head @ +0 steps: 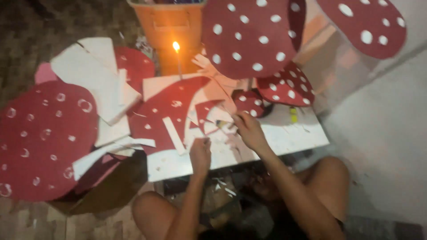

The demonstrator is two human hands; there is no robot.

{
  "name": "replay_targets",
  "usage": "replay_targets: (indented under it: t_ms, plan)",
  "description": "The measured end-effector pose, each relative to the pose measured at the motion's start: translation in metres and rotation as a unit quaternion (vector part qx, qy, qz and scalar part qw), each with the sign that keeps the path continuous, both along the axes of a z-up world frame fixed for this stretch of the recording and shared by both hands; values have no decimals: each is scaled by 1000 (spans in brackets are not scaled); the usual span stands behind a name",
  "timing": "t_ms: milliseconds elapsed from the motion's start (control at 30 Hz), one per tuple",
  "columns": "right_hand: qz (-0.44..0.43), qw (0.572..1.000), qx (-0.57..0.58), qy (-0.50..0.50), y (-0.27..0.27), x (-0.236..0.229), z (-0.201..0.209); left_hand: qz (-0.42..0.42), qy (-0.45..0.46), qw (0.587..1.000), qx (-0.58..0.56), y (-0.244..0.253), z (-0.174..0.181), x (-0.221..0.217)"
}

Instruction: Trimming and shaping foam mushroom decorations using a utility knife and a candle flame.

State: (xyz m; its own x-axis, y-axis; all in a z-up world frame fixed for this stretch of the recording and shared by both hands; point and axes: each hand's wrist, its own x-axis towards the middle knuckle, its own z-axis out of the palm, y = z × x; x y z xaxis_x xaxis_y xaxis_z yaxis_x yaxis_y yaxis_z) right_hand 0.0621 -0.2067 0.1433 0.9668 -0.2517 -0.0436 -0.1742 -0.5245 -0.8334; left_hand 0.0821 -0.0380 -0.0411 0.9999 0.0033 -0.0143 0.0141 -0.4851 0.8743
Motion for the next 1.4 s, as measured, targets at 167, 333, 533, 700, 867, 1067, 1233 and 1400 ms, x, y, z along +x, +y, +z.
replay_targets:
  t_ms: [167, 333, 533, 700, 867, 1067, 1233, 1400]
  plan:
    - [-40, 997, 31, 63, -62, -77, -69, -37, 88, 995, 33, -15, 67, -5]
    - [-32, 997, 29, 62, -70, -98, -88, -45, 72, 991, 101, -22, 53, -13]
    - [-23, 997, 35, 61, -61, -85, -36, -131, -213, 963, 100, -17, 103, -41]
    - [44, 998, 38, 21, -65, -77, 22, -203, -512, 819, 163, -14, 131, -37]
    - [79, 997, 21, 5, -68, -77, 50, -197, -552, 796, 153, -16, 146, -30]
    - [117, 993, -27, -10, -62, -72, 68, -190, -579, 777, 158, -26, 165, -36]
    - [137, 978, -141, -70, -56, -68, 51, -173, -585, 774, 171, -28, 167, -38]
    - [191, 806, -483, -285, -71, -68, 0, -153, -446, 876, 99, -30, 173, -41]
